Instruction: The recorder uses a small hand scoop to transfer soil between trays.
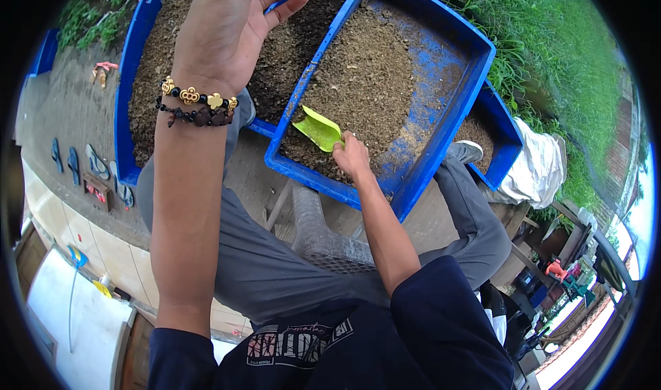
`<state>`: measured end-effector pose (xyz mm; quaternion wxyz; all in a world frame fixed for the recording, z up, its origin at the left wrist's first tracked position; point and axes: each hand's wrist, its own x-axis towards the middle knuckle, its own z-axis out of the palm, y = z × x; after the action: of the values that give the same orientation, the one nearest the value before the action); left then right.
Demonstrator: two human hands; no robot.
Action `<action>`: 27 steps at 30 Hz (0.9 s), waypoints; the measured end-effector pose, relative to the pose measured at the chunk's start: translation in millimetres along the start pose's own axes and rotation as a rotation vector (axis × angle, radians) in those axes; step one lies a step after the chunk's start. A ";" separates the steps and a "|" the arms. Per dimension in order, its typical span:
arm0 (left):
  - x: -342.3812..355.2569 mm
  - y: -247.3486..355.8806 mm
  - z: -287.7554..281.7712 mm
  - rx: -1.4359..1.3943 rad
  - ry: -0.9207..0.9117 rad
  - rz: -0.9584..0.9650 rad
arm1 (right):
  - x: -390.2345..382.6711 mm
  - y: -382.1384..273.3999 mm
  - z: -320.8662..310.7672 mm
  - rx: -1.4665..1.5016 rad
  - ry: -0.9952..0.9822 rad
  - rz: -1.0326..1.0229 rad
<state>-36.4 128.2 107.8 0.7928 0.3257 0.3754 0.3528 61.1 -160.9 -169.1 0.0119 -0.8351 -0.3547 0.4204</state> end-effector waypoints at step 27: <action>-7.2 -8.3 3.2 0.126 0.005 0.060 | -39.4 19.6 -13.8 -0.149 -0.174 0.145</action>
<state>-34.5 117.2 105.5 0.7588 0.3852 0.3888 0.3531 66.7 -195.4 -139.1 -0.1115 -0.8173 -0.3235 0.4636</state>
